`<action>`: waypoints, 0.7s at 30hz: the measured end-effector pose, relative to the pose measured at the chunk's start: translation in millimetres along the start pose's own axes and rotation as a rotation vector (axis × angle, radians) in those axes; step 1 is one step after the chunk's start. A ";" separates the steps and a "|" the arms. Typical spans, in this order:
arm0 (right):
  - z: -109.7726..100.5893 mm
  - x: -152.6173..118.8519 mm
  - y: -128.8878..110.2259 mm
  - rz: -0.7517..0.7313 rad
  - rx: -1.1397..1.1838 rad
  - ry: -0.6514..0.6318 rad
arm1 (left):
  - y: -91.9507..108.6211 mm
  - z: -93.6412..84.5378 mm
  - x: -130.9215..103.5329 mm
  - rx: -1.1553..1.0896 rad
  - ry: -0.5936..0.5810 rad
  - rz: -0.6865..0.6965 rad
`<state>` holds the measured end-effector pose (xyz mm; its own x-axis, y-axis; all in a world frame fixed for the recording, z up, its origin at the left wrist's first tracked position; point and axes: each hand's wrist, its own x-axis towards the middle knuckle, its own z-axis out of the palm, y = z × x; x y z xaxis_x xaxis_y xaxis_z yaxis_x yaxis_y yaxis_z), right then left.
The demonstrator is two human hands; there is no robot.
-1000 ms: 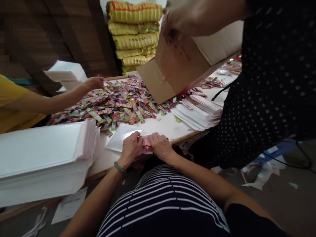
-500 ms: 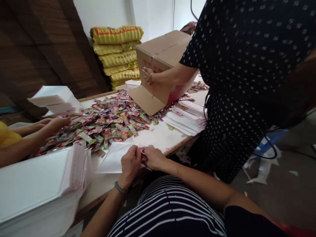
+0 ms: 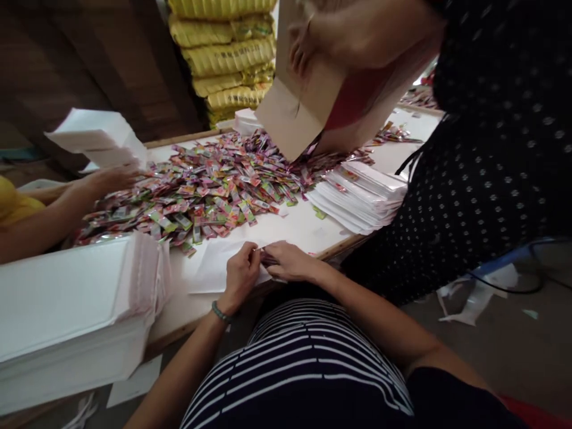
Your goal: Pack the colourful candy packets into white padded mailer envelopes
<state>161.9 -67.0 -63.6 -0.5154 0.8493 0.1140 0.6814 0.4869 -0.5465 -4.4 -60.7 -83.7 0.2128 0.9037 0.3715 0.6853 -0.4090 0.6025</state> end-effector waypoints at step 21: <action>-107.2 79.8 -53.1 -0.352 -0.119 0.251 | 14.5 -88.4 72.7 -0.309 0.286 -0.335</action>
<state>140.4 -3.2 63.4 -0.5946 0.6435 0.4821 0.5497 0.7629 -0.3402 -40.5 -12.1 14.5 -0.2099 0.9382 0.2752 0.4374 -0.1617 0.8846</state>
